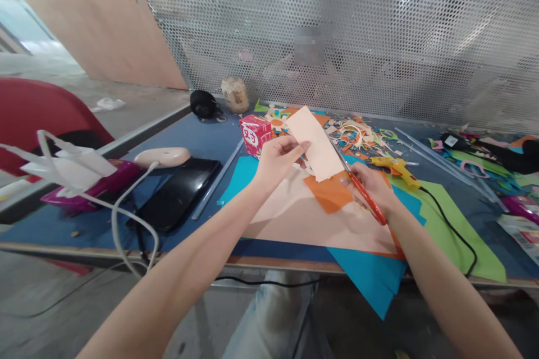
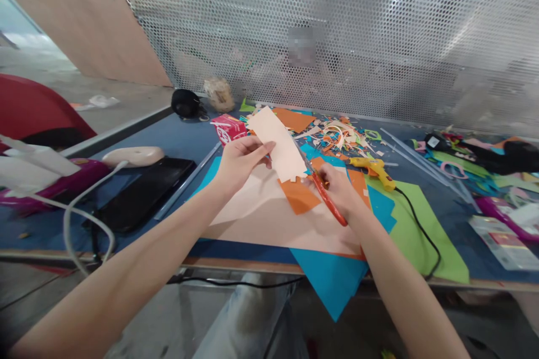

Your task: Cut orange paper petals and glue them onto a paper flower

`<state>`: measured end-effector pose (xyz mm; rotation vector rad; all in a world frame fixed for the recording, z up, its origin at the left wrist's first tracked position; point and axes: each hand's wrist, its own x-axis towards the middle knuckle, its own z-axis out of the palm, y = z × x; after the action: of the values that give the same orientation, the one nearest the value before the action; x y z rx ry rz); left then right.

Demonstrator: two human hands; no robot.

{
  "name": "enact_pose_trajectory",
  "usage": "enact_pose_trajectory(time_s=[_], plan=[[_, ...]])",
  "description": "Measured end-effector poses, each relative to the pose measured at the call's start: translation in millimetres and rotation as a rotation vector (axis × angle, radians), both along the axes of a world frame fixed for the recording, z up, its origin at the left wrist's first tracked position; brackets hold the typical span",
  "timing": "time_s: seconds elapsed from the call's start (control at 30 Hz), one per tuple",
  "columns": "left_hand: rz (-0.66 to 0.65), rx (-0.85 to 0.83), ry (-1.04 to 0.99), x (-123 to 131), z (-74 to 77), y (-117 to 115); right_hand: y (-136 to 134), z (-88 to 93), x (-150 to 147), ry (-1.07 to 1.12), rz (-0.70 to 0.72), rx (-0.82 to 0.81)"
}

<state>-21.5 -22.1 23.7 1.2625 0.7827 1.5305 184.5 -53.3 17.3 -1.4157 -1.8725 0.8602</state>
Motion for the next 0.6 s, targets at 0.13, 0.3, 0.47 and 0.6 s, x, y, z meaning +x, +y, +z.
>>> enact_pose_trajectory(time_s=[0.13,0.3,0.47,0.6], plan=[[-0.005,-0.002,0.003,-0.6,0.1,0.1,2.2,-2.6,1.7,0.007,0.002,0.019],[-0.022,-0.013,0.011,0.0,1.2,-1.4,1.1,-2.2,0.8,0.012,0.014,0.006],[-0.024,-0.033,0.031,1.5,2.6,-3.0,-0.9,-0.7,-0.9,0.019,0.017,-0.01],[-0.034,-0.037,0.038,1.4,2.2,-3.4,-1.8,-0.1,-2.3,0.025,-0.006,-0.014]])
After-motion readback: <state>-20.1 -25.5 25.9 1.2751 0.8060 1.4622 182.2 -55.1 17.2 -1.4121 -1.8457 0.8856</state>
